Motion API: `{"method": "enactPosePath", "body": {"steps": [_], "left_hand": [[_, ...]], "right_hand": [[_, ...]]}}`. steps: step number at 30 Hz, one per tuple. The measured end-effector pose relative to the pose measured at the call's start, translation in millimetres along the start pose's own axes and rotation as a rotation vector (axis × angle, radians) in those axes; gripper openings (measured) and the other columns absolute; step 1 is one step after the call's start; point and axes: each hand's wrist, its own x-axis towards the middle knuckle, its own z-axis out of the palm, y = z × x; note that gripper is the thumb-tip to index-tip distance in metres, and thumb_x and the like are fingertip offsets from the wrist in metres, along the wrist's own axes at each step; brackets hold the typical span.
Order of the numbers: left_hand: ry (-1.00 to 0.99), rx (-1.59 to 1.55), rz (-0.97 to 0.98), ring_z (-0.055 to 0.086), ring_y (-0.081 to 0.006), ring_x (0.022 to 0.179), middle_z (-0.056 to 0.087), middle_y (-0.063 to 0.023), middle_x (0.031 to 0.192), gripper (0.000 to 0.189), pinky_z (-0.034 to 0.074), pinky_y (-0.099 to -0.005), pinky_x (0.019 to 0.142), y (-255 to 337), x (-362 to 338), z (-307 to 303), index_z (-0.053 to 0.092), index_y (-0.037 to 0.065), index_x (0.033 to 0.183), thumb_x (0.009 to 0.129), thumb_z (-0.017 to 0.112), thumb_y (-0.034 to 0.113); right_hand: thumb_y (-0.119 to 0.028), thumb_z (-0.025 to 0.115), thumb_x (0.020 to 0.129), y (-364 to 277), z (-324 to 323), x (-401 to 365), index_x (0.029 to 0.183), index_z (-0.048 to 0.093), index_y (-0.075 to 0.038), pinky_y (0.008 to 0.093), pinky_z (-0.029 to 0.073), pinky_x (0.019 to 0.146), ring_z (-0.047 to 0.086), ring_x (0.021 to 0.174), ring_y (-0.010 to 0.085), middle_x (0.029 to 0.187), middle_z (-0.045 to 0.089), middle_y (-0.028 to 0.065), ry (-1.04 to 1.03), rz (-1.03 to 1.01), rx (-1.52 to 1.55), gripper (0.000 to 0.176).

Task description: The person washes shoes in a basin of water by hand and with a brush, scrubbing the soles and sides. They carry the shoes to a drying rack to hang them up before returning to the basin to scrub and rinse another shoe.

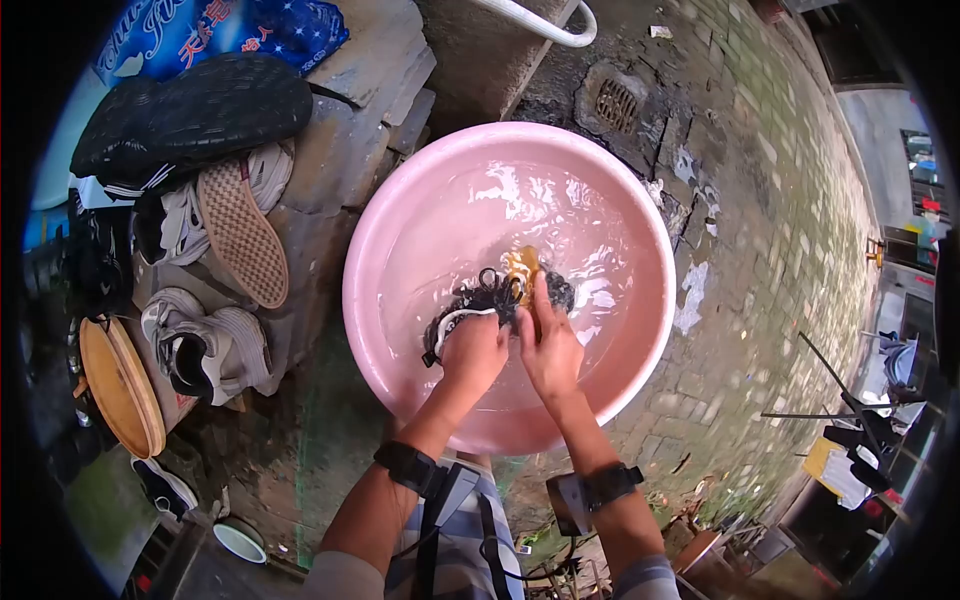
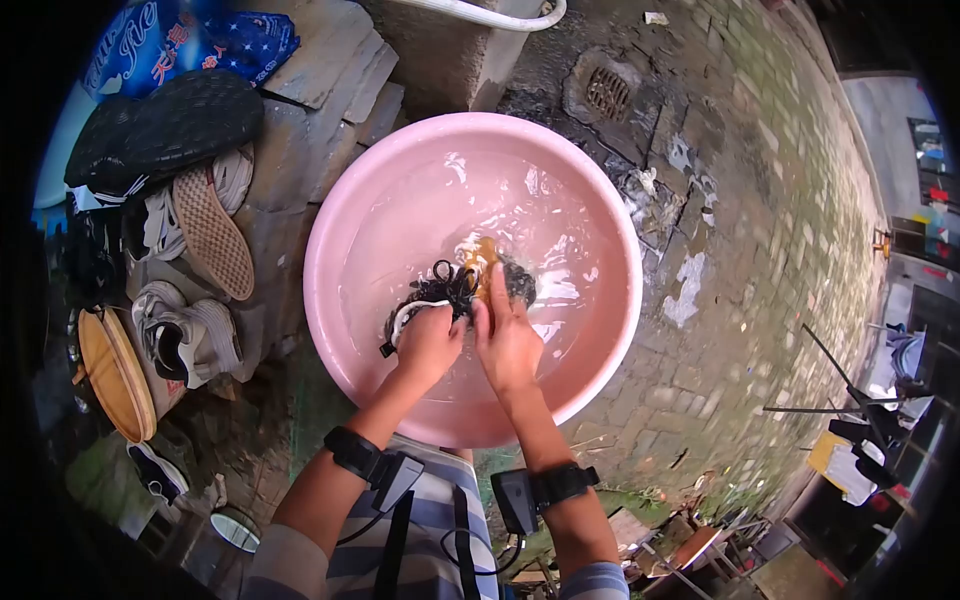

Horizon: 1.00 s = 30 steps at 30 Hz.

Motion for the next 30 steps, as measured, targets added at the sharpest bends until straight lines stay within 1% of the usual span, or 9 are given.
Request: {"method": "enactPosePath", "body": {"steps": [5, 11, 17, 22, 23, 25, 27, 28, 30], "left_hand": [[-0.06, -0.305, -0.169, 0.058, -0.0354, 0.069, 0.058, -0.0206, 0.07, 0.014, 0.044, -0.0439, 0.06, -4.8, 5.2, 7.9, 0.058, -0.001, 0.077, 0.071, 0.058, 0.012], [-0.06, -0.792, -0.113, 0.058, -0.0337, 0.072, 0.06, -0.0208, 0.078, 0.017, 0.044, -0.0365, 0.065, -21.4, 9.0, 11.4, 0.058, -0.003, 0.088, 0.077, 0.055, 0.01], [0.002, -0.593, -0.056, 0.054, -0.0369, 0.063, 0.056, -0.0221, 0.068, 0.016, 0.042, -0.0393, 0.058, -20.2, -1.0, 17.0, 0.057, -0.003, 0.083, 0.078, 0.056, 0.012], [0.109, -0.437, -0.03, 0.052, -0.0416, 0.064, 0.053, -0.0246, 0.066, 0.013, 0.04, -0.043, 0.054, 1.5, -19.0, 22.4, 0.052, -0.004, 0.077, 0.077, 0.056, 0.009], [0.167, -0.525, 0.05, 0.053, -0.035, 0.055, 0.05, -0.0234, 0.063, 0.017, 0.039, -0.0412, 0.051, -5.8, -19.1, 36.0, 0.052, -0.004, 0.079, 0.079, 0.057, 0.012], [-0.135, -0.791, -0.23, 0.055, -0.0187, 0.062, 0.054, -0.012, 0.066, 0.02, 0.04, -0.0347, 0.057, 1.9, -18.5, 19.0, 0.053, -0.002, 0.079, 0.084, 0.057, 0.017], [-0.133, -1.407, -0.384, 0.049, -0.0065, 0.08, 0.056, -0.0007, 0.082, 0.023, 0.038, -0.0254, 0.071, 16.9, -19.8, -2.2, 0.057, 0.003, 0.088, 0.089, 0.053, 0.026], [-0.25, -1.506, -0.52, 0.047, -0.007, 0.097, 0.054, 0.0024, 0.106, 0.033, 0.033, -0.0227, 0.087, -2.7, -24.2, 3.9, 0.054, 0.007, 0.107, 0.092, 0.046, 0.035], [-0.134, -1.752, -0.559, 0.048, -0.0081, 0.1, 0.053, 0.0005, 0.11, 0.038, 0.033, -0.0238, 0.091, 1.9, -28.2, -0.1, 0.05, 0.008, 0.113, 0.092, 0.043, 0.039]], "right_hand": [[-0.031, 0.052, 0.086, -2.4, -5.2, -27.3, 0.135, 0.035, -0.021, 0.0404, 0.048, 0.056, 0.06, 0.067, 0.0302, 0.081, 0.058, 0.0152, -0.025, -0.028, 0.239, 0.052], [-0.035, 0.052, 0.086, 34.3, -18.0, 12.0, 0.132, 0.04, -0.025, 0.0398, 0.049, 0.05, 0.058, 0.057, 0.0292, 0.084, 0.057, 0.0131, 0.0, -0.16, -0.255, 0.049], [-0.035, 0.052, 0.085, 36.6, -20.9, 35.5, 0.13, 0.042, -0.026, 0.0392, 0.048, 0.05, 0.058, 0.057, 0.0294, 0.079, 0.055, 0.0103, -0.055, -0.224, -0.229, 0.047], [-0.036, 0.049, 0.087, 0.2, -2.0, 69.2, 0.132, 0.038, -0.027, 0.0407, 0.048, 0.063, 0.06, 0.073, 0.0317, 0.088, 0.058, 0.0121, 0.061, 0.063, -0.141, 0.047], [-0.036, 0.049, 0.087, -3.2, 2.9, 72.6, 0.132, 0.038, -0.027, 0.0401, 0.047, 0.064, 0.06, 0.073, 0.0313, 0.088, 0.058, 0.0115, 0.062, 0.06, -0.177, 0.048], [-0.036, 0.049, 0.087, -6.2, 1.0, 64.2, 0.132, 0.039, -0.026, 0.0399, 0.047, 0.064, 0.06, 0.074, 0.031, 0.088, 0.058, 0.0116, 0.011, 0.007, -0.114, 0.047], [-0.036, 0.05, 0.086, -9.0, -0.8, 52.0, 0.131, 0.04, -0.026, 0.0397, 0.047, 0.065, 0.06, 0.074, 0.0307, 0.087, 0.058, 0.0117, -0.05, -0.049, -0.051, 0.047], [-0.036, 0.05, 0.086, -8.9, -2.9, 48.6, 0.131, 0.04, -0.026, 0.0397, 0.047, 0.065, 0.06, 0.074, 0.0304, 0.087, 0.058, 0.0117, -0.098, -0.053, -0.029, 0.047], [-0.034, 0.051, 0.086, -10.3, -8.6, 42.4, 0.131, 0.04, -0.026, 0.0393, 0.047, 0.068, 0.06, 0.076, 0.0311, 0.086, 0.059, 0.0125, -0.182, -0.04, -0.038, 0.048]]}}
